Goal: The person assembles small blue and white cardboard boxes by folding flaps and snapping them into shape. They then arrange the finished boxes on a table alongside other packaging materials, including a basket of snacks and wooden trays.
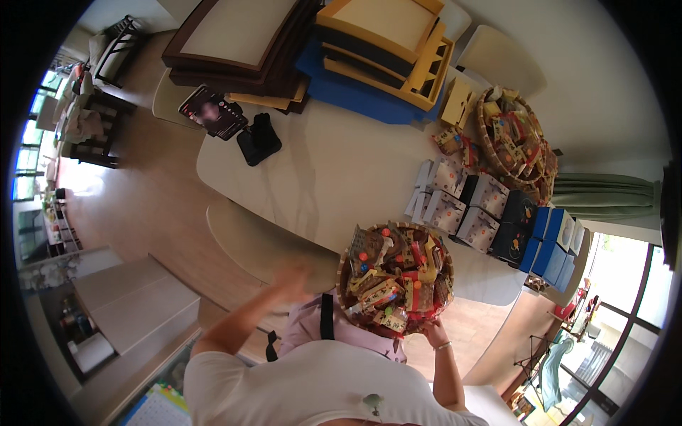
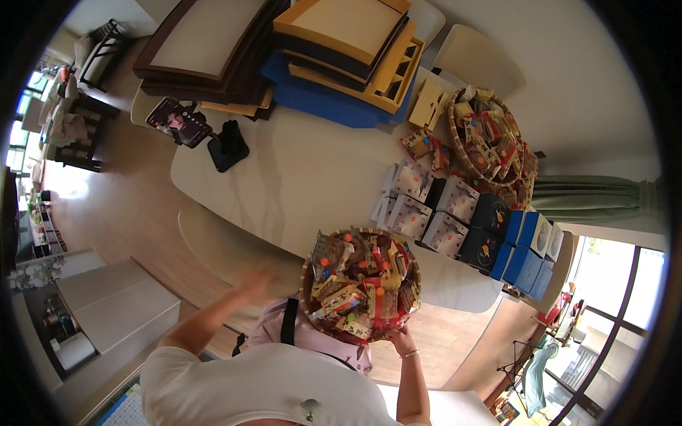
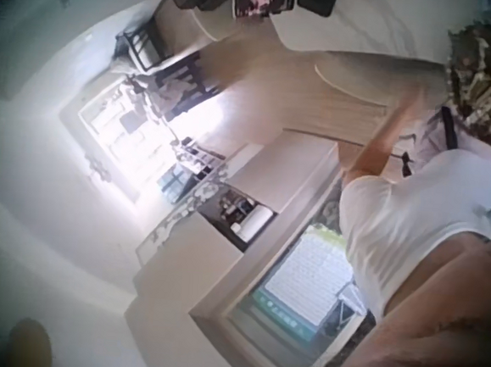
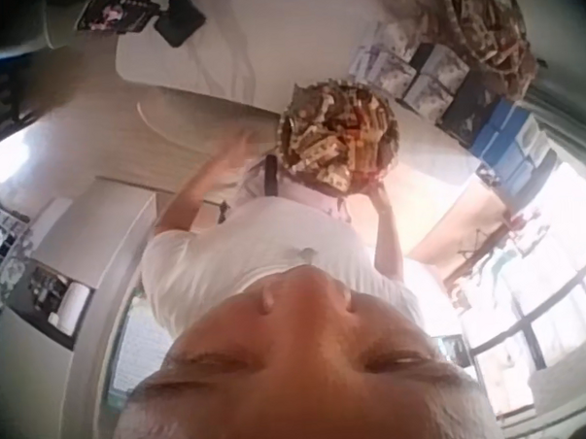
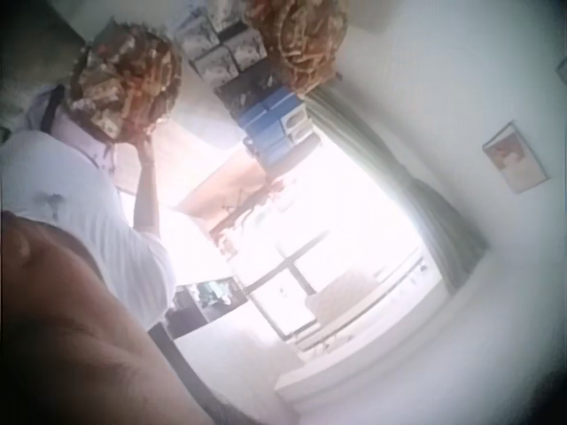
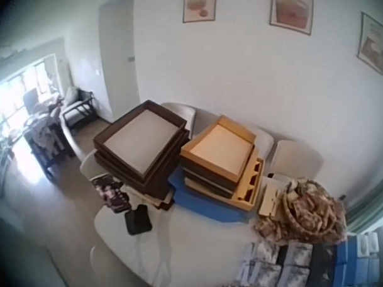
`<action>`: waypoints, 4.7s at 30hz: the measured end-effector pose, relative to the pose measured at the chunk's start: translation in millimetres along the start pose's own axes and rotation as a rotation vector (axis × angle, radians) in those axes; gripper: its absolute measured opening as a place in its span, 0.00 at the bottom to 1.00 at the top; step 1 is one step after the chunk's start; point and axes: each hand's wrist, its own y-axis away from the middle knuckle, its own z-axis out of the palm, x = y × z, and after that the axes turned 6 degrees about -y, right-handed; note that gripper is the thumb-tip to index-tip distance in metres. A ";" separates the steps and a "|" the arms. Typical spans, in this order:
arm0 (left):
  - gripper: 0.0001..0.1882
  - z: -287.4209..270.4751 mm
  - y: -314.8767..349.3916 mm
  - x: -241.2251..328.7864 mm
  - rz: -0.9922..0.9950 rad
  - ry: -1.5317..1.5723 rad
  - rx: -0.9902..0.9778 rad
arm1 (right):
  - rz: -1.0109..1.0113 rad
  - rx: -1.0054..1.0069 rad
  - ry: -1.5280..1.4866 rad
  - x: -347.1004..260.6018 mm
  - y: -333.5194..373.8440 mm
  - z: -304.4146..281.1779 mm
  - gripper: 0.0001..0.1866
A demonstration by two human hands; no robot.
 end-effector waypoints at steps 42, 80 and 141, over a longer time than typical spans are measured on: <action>0.40 6.4 -26.0 -34.0 -0.480 1.364 0.285 | -0.082 -0.376 -0.019 -91.5 -155.9 244.8 0.36; 0.34 68.5 -133.9 -29.4 -0.626 1.780 0.474 | -0.121 -0.217 0.208 -130.1 -204.3 268.8 0.39; 0.21 20.4 -173.0 -138.9 0.085 0.644 0.194 | -0.267 -0.162 0.306 -130.7 -195.7 285.4 0.43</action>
